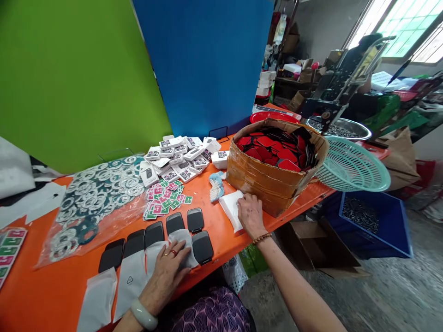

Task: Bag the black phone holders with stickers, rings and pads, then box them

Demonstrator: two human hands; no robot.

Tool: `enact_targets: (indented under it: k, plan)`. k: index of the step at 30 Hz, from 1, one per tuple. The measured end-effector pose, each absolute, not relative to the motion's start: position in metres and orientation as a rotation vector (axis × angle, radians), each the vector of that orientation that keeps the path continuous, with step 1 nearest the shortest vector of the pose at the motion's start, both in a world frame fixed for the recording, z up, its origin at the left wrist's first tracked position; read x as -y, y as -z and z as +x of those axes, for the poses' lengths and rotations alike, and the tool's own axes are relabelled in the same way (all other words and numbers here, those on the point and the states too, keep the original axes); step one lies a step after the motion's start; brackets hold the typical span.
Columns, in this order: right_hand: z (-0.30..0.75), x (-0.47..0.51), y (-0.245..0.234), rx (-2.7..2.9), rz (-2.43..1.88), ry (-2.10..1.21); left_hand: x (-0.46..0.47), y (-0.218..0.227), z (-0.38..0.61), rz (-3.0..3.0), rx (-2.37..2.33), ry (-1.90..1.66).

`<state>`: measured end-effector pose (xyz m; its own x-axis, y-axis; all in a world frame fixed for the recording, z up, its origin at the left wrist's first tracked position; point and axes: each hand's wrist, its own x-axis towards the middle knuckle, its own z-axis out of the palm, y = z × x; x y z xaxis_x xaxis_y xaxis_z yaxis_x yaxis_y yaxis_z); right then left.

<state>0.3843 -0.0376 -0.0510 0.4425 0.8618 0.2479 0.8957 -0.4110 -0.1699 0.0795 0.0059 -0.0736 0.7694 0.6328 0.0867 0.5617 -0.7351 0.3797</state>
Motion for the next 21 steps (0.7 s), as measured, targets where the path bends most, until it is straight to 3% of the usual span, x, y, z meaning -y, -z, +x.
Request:
enact_targets:
  k: [11, 21]
  plan:
    - [0.383, 0.031, 0.043, 1.549, -2.437, 0.149, -0.008, 0.043, 0.094, 2.5, -0.86, -0.442]
    - [0.339, 0.074, 0.008, 1.36, -1.802, 0.119, -0.004, 0.011, 0.124, 1.603, -0.912, -0.418]
